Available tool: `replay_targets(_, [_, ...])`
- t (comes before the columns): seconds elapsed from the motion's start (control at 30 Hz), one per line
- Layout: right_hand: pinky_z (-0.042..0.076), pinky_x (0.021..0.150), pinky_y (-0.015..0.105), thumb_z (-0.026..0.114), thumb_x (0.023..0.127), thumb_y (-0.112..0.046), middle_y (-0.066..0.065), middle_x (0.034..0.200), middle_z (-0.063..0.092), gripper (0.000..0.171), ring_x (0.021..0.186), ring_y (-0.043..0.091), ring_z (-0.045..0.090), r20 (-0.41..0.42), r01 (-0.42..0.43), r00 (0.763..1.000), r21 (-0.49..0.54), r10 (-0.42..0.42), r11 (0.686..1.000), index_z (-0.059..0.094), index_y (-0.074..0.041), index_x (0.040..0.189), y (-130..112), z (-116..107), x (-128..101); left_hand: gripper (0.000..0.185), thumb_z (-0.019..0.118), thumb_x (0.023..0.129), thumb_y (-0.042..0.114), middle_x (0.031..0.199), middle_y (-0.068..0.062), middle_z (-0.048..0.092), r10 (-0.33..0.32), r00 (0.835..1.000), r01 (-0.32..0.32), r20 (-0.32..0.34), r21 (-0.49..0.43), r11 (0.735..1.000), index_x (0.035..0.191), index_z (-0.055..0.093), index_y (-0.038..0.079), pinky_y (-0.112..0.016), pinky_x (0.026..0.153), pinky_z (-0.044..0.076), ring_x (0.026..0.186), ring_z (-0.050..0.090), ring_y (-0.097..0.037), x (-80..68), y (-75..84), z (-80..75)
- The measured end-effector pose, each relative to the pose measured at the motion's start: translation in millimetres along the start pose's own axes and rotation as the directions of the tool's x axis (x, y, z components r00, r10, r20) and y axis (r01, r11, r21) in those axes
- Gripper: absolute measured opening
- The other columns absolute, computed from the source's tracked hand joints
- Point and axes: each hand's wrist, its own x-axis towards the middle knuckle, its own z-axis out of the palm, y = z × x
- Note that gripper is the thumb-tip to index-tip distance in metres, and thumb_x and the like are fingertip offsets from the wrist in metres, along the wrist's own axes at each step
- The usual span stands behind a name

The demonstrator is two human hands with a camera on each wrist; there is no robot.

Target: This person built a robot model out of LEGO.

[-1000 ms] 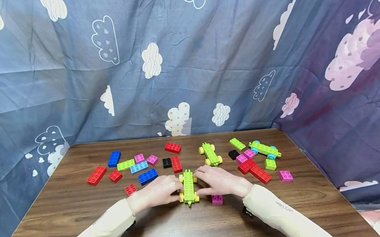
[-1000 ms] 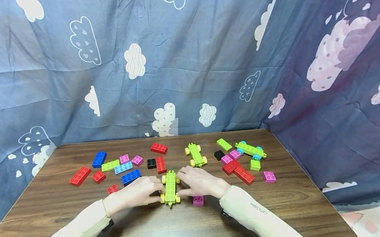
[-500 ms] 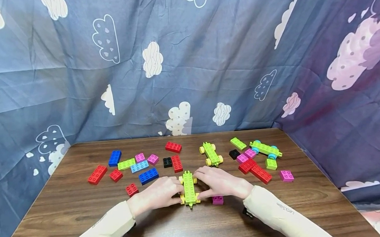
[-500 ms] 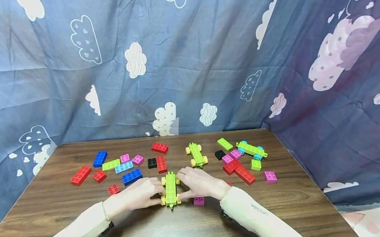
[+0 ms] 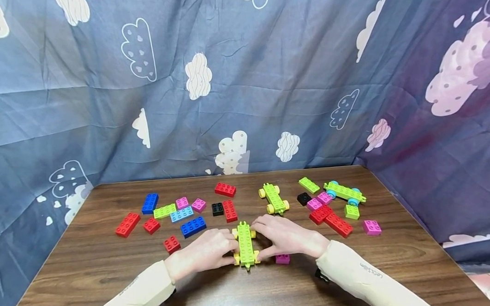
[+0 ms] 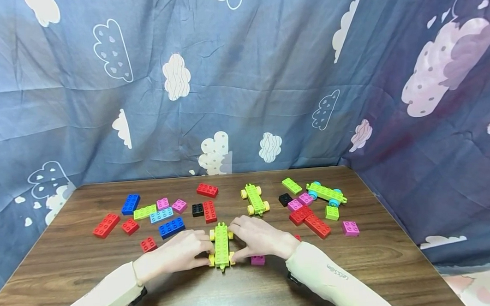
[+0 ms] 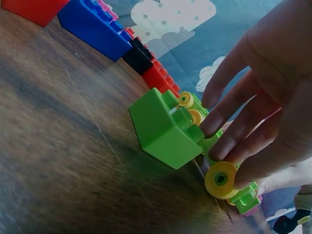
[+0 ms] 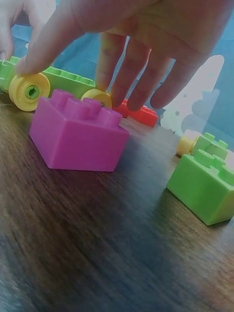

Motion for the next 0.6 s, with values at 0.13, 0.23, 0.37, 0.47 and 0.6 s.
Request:
replay_targets(0.13, [0.053, 0.094, 0.034, 0.074, 0.081, -0.055, 0.003, 0.119, 0.063, 0.064, 0.109, 0.016, 0.060, 0.003, 0.003, 1.000, 0.002, -0.003, 1.000, 0.063, -0.008, 0.123, 0.4, -0.3, -0.1, 0.011, 0.076, 0.086, 0.029, 0.084, 0.009, 0.067, 0.006, 1.000, -0.006, -0.011, 0.009, 1.000, 0.087, 0.071, 0.020, -0.020, 0.067, 0.049, 0.081, 0.060, -0.005, -0.2, 0.8, -0.2])
replay_targets(0.23, [0.052, 0.095, 0.034, 0.075, 0.080, -0.055, 0.002, 0.120, 0.063, 0.064, 0.110, 0.016, 0.059, 0.011, -0.003, 1.000, 0.006, 0.003, 1.000, 0.063, -0.009, 0.123, -0.1, -1.4, -0.4, 0.011, 0.076, 0.086, 0.029, 0.084, 0.009, 0.067, 0.017, 1.000, -0.017, -0.025, 0.012, 1.000, 0.086, 0.070, 0.020, -0.021, 0.066, 0.050, 0.081, 0.061, -0.006, -0.3, 1.4, -0.7])
replay_targets(0.37, [0.052, 0.094, 0.033, 0.076, 0.080, -0.055, 0.002, 0.120, 0.062, 0.064, 0.109, 0.016, 0.058, 0.005, 0.004, 1.000, 0.013, -0.004, 1.000, 0.063, -0.009, 0.122, -1.0, -1.8, -0.7, 0.012, 0.076, 0.085, 0.029, 0.083, 0.009, 0.067, 0.027, 0.999, -0.027, -0.036, 0.000, 1.000, 0.085, 0.070, 0.020, -0.021, 0.066, 0.050, 0.081, 0.060, -0.006, -0.9, 2.1, -1.2])
replay_targets(0.47, [0.052, 0.094, 0.033, 0.076, 0.079, -0.055, 0.002, 0.119, 0.061, 0.065, 0.108, 0.016, 0.058, -0.004, 0.012, 1.000, 0.009, -0.012, 1.000, 0.062, -0.009, 0.122, -0.6, -0.1, -1.4, 0.012, 0.076, 0.086, 0.029, 0.083, 0.008, 0.066, 0.030, 0.999, -0.031, -0.036, -0.010, 0.999, 0.086, 0.070, 0.019, -0.020, 0.067, 0.050, 0.081, 0.060, -0.006, -1.3, 2.7, -1.3])
replay_targets(0.6, [0.052, 0.096, 0.034, 0.076, 0.079, -0.057, 0.003, 0.121, 0.062, 0.067, 0.110, 0.017, 0.058, -0.014, 0.015, 1.000, -0.002, -0.015, 1.000, 0.062, -0.008, 0.123, 0.4, 2.3, -2.4, 0.012, 0.076, 0.086, 0.028, 0.084, 0.008, 0.067, 0.040, 0.998, -0.041, -0.043, -0.014, 0.999, 0.087, 0.070, 0.019, -0.021, 0.068, 0.051, 0.082, 0.061, -0.006, -1.6, 2.5, -0.3])
